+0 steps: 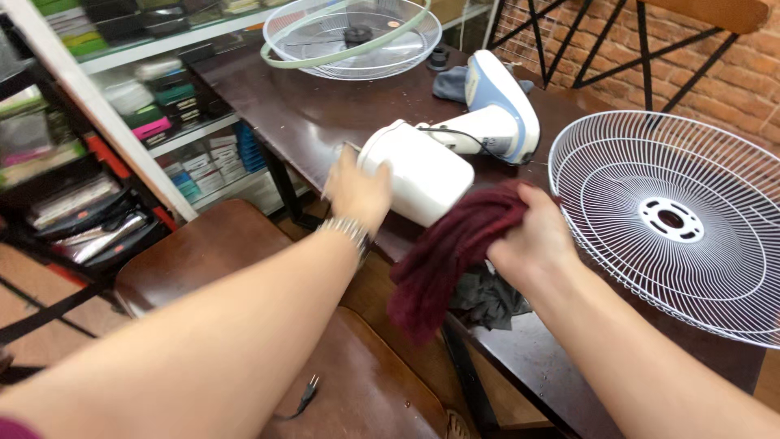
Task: The person wipes the metal fan cage and the fan motor housing with a maroon cloth. They rotate the cage to clean different sections and then wipe the motor body and its cord.
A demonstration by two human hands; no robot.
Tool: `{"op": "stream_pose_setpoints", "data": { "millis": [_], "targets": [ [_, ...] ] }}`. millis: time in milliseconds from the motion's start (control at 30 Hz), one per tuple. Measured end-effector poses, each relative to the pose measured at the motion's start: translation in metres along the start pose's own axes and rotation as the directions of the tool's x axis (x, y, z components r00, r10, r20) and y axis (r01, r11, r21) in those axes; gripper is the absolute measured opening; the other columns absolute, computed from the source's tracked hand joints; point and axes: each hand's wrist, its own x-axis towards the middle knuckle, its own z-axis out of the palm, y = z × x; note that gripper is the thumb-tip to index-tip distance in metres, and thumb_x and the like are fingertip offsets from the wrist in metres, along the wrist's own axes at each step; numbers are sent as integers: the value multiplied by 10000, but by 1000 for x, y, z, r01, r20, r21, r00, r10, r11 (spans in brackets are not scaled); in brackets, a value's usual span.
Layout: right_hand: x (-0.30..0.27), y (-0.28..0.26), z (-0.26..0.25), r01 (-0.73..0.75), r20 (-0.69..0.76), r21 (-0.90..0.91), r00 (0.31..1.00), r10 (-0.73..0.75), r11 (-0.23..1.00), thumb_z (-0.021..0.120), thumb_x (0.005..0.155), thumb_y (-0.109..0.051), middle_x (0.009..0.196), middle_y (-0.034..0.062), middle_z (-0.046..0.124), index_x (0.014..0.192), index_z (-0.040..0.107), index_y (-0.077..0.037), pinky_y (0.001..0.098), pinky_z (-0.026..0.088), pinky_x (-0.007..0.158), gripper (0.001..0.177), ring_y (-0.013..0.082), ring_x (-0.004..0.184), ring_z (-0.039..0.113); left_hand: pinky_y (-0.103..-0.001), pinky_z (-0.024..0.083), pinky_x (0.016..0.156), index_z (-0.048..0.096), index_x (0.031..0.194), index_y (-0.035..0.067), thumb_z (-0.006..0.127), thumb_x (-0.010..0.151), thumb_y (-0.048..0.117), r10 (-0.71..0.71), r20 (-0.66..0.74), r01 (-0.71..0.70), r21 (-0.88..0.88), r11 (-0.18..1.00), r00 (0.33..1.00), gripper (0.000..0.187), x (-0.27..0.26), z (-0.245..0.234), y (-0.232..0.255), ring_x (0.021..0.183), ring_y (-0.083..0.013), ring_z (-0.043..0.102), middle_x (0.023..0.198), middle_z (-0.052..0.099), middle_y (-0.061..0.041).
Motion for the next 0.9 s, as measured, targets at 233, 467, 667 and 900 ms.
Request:
{"op": "stream_pose_setpoints", "data": {
  "millis": [233, 467, 667, 900],
  "targets": [
    [81, 32, 25, -31, -120, -54, 992, 24, 998, 413, 999, -343, 1274, 133, 674, 1227, 593, -53, 490, 498, 1026, 411, 286, 1128, 644, -746, 115, 1152, 261, 1586, 238, 807, 588, 770, -23, 385, -167, 452, 876, 923, 1256, 29, 52, 64, 1519, -502, -38, 1668, 5, -189],
    [93, 28, 1, 11, -98, 5, 995, -10, 1000, 500, 960, -238, 1140, 133, 711, 1124, 624, -39, 471, 540, 985, 286, 279, 1089, 670, -768, 191, 1133, 366, 1571, 201, 789, 564, 809, -56, 399, -187, 544, 818, 915, 1250, 25, 52, 70, 1505, -576, 7, 1685, 29, -217],
    [103, 27, -1, -153, -246, -54, 960, 136, 987, 482, 932, -292, 1153, 103, 699, 1111, 608, -83, 462, 542, 960, 303, 249, 1063, 672, -766, 201, 1127, 339, 1576, 197, 771, 552, 842, -88, 423, -191, 574, 797, 902, 1285, 27, 48, 73, 1505, -560, 21, 1673, 21, -230],
    [103, 28, -6, -135, -221, -109, 969, 108, 985, 462, 947, -292, 1155, 83, 691, 1101, 610, -83, 454, 512, 985, 299, 244, 1065, 640, -774, 181, 1126, 312, 1583, 202, 751, 570, 853, -93, 443, -201, 572, 795, 892, 1281, 25, 46, 74, 1507, -563, -5, 1676, -10, -229]
  ]
}}
